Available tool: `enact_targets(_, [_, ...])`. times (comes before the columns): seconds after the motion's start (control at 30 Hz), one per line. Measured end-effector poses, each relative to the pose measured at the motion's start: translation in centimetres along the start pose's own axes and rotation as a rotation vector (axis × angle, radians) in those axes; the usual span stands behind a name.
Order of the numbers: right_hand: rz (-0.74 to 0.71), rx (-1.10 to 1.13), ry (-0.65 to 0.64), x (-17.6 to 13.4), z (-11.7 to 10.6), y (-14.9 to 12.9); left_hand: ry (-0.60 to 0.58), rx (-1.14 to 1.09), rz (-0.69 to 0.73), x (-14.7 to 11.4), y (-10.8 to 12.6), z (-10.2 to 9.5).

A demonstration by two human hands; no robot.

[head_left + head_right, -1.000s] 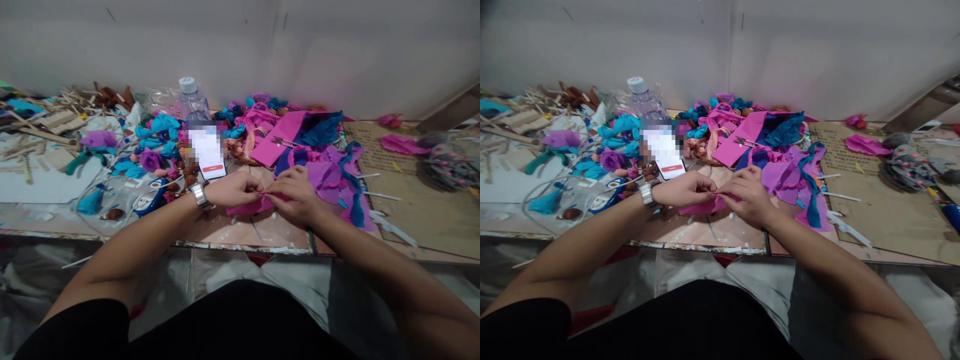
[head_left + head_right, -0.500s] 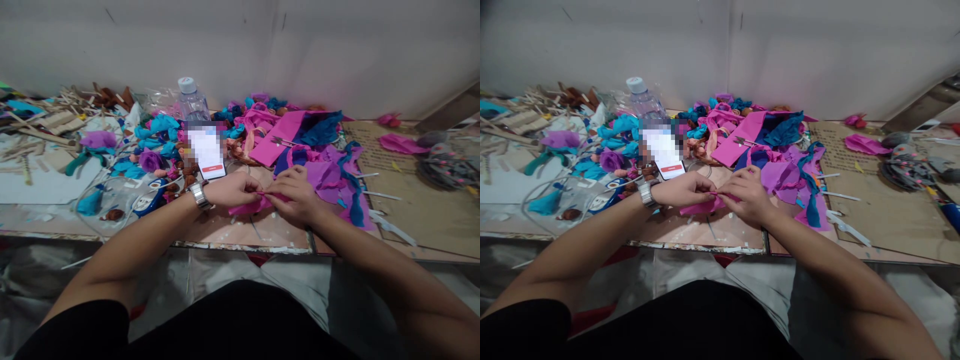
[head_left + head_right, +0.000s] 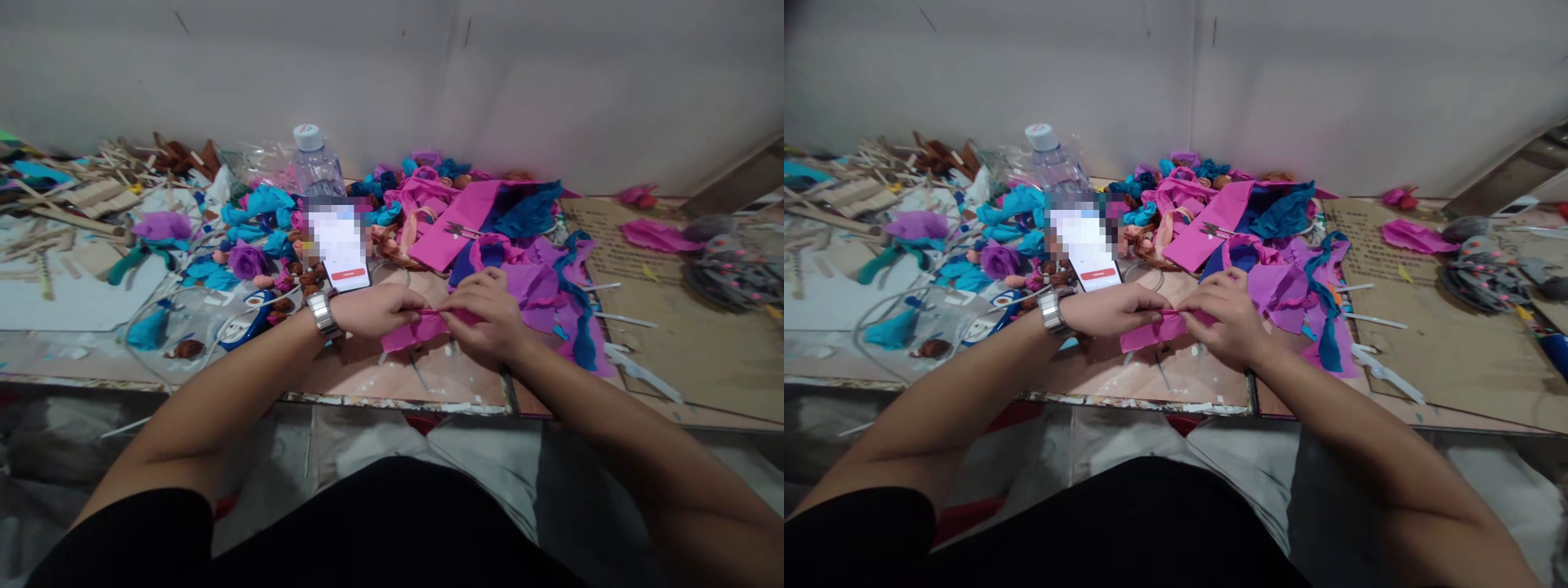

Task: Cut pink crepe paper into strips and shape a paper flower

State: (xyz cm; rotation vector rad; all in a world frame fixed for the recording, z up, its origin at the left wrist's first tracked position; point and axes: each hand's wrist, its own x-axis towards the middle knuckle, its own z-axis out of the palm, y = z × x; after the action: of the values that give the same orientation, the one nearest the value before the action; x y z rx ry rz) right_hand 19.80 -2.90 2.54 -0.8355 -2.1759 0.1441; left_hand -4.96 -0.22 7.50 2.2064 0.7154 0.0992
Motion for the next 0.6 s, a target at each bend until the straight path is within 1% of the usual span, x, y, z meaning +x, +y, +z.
enact_targets(0.07, [-0.004,0.000,0.039,0.14,-0.12,0.32,0.025,0.005,-0.005,0.01,0.08,-0.17])
enact_targets(0.17, [-0.001,0.004,0.090,0.44,-0.43,0.58,0.093,0.041,-0.003,0.11,0.05,-0.41])
enact_targets(0.3, [0.036,-0.011,0.120,0.69,-0.76,0.64,0.165,0.042,0.008,0.14,-0.06,-0.61])
enact_targets(0.37, [0.046,-0.021,0.123,0.71,-0.82,0.64,0.138,0.025,-0.035,0.08,-0.09,-0.63])
enact_targets(0.47, [0.034,-0.027,0.110,0.69,-0.87,0.62,0.025,0.010,-0.133,-0.01,-0.21,-0.55])
enact_targets(0.53, [0.041,-0.029,0.106,0.69,-0.93,0.62,-0.036,0.019,-0.147,-0.02,-0.36,-0.48])
enact_targets(0.6, [0.052,-0.028,0.110,0.68,-1.00,0.64,-0.072,0.011,-0.126,-0.02,-0.49,-0.46])
